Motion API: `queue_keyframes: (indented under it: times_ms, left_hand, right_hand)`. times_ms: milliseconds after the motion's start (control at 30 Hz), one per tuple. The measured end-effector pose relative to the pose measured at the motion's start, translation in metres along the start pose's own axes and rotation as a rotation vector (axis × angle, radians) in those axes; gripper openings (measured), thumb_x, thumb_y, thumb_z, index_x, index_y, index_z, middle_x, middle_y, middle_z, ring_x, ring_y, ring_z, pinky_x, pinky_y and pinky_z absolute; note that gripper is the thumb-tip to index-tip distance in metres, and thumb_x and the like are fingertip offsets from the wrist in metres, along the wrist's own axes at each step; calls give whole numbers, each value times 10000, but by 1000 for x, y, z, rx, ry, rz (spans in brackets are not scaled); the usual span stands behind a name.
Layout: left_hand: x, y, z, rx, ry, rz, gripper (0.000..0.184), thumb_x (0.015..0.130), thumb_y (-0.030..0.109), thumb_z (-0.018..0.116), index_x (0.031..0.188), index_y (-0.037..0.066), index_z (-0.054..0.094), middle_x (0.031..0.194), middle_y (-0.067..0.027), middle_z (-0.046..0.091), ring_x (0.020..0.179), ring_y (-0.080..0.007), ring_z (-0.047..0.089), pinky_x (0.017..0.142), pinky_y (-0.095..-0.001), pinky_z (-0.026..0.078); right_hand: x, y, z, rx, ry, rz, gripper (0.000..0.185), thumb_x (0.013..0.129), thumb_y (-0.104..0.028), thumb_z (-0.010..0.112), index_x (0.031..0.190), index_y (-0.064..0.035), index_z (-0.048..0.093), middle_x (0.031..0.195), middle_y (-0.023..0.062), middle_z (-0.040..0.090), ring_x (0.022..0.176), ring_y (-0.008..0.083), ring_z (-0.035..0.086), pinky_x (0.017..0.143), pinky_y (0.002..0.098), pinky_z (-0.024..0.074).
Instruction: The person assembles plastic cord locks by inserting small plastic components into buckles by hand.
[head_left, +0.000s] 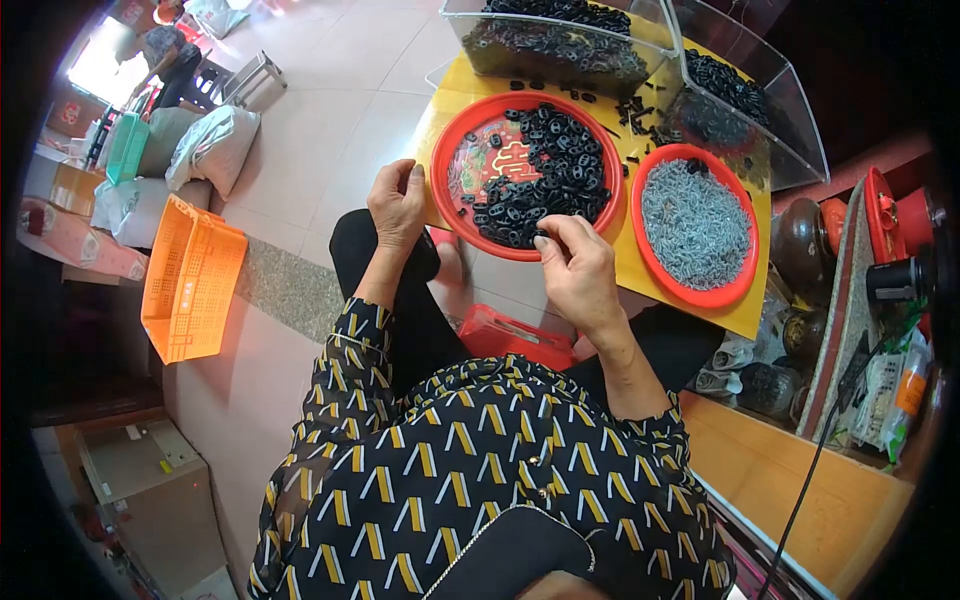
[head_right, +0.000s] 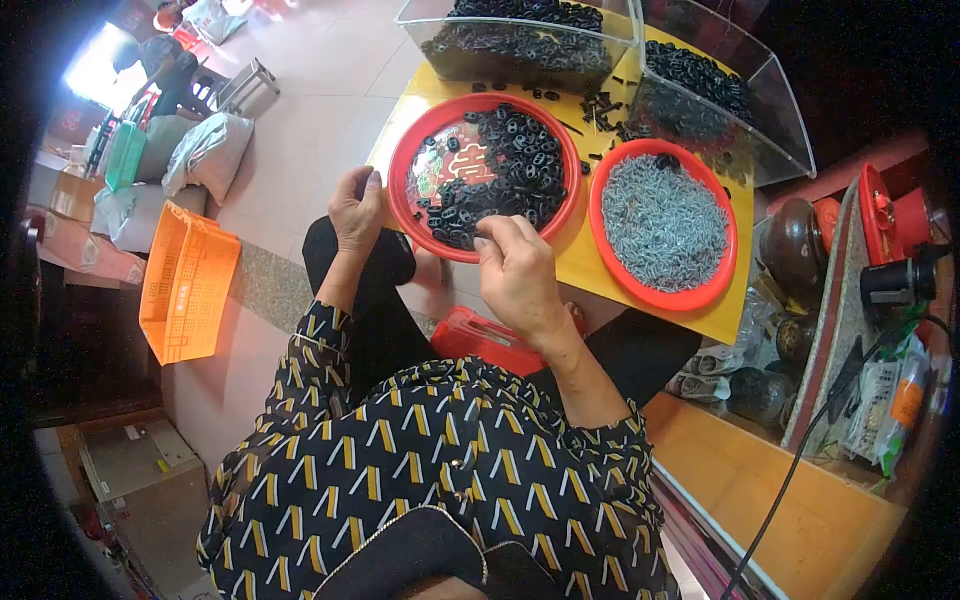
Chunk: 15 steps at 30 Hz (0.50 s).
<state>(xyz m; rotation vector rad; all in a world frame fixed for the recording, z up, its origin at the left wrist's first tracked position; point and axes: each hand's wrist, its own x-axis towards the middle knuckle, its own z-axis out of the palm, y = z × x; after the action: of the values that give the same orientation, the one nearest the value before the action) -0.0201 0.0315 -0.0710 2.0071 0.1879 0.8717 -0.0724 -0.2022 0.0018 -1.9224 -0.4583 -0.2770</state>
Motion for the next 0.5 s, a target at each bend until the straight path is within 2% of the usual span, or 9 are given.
queue_keyframes:
  times_ms: [367,500]
  left_hand:
    - [-1,2,-4,-63,25,-12,142,772,97,611,859,-9,576,715,-59,581,631,-100,546,599,-231,456]
    - [2,6,-8,-152,-75,-94,165,758,87,625,872,-19,572,723,-57,574,625,-92,535,579,-223,449]
  right_hand:
    - [15,2,16,-29,-43,-30,128,714,36,559,840,12,552,774,154,552,701,321,556,605,353,447]
    - [27,9,13,-64,-18,-12,119,717,25,563,834,11,553,773,150,554,698,311,555,603,345,446]
